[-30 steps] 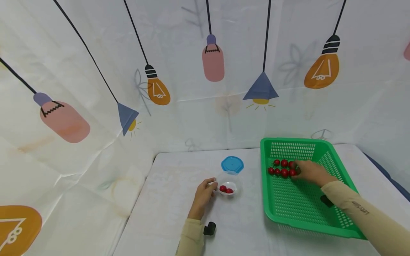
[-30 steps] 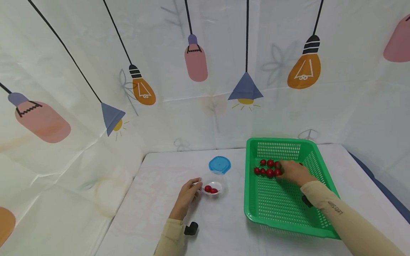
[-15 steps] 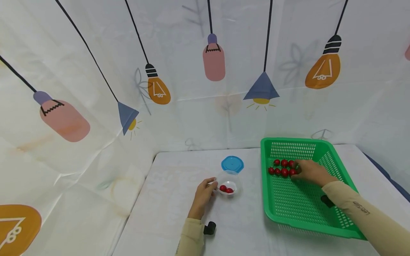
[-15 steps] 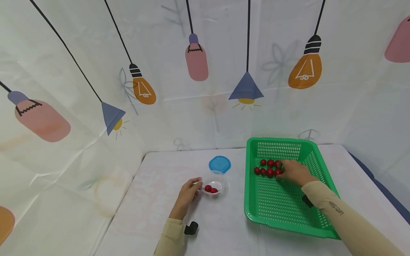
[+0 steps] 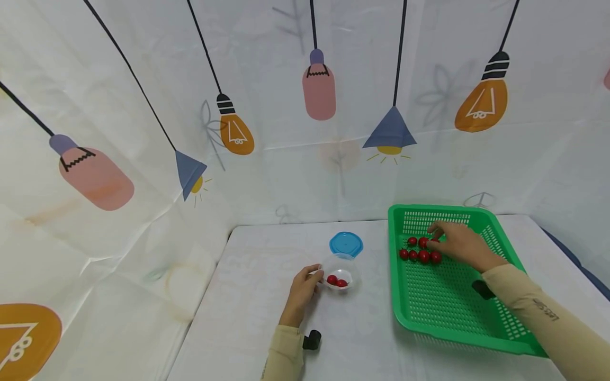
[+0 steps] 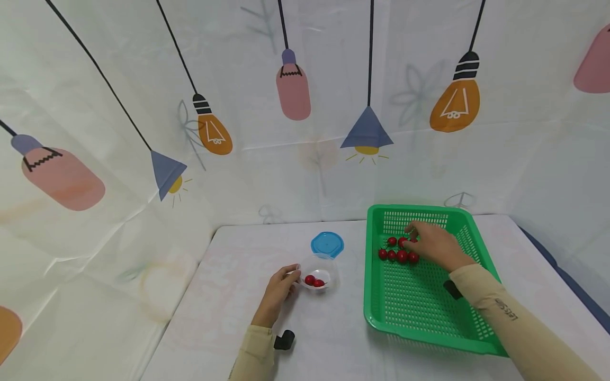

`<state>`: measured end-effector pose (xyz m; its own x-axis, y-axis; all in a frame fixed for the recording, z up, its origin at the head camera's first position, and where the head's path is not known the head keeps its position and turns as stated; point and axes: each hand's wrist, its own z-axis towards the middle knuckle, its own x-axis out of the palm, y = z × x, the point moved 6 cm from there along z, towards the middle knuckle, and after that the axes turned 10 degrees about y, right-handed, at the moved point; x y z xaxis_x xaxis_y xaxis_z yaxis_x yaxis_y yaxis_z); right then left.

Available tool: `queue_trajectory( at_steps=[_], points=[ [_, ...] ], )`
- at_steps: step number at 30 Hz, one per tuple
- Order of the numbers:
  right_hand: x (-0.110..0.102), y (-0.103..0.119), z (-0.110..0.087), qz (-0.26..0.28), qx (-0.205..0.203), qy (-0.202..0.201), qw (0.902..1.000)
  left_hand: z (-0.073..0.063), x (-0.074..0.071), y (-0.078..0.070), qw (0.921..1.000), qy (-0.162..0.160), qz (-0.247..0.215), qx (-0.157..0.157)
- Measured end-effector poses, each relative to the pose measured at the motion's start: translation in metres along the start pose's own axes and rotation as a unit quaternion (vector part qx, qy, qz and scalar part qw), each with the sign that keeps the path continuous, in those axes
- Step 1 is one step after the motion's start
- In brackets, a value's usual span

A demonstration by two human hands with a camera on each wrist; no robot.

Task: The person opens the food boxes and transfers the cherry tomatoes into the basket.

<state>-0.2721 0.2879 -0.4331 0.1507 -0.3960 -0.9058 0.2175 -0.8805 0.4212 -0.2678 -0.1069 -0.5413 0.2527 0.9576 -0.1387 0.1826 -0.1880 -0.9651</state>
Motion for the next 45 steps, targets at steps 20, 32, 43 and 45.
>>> queue_trajectory(
  at_steps=[20, 32, 43, 45],
  points=[
    [-0.031, 0.109, 0.026, 0.094, -0.053, -0.047, 0.9930, -0.004, 0.002, -0.005, 1.0000, -0.005, -0.002, -0.008],
    [-0.009, 0.152, 0.052, 0.150, -0.055, -0.025, 0.9868, -0.003, 0.002, -0.003, 0.9999, -0.004, -0.004, -0.012],
    [0.017, 0.173, 0.066, 0.171, -0.059, 0.015, 0.9834, -0.004, 0.001, -0.004, 0.9999, -0.007, 0.007, -0.013],
    [0.023, 0.175, 0.069, 0.177, -0.059, 0.029, 0.9819, -0.003, 0.001, -0.004, 0.9998, -0.009, 0.008, -0.015]
  ],
)
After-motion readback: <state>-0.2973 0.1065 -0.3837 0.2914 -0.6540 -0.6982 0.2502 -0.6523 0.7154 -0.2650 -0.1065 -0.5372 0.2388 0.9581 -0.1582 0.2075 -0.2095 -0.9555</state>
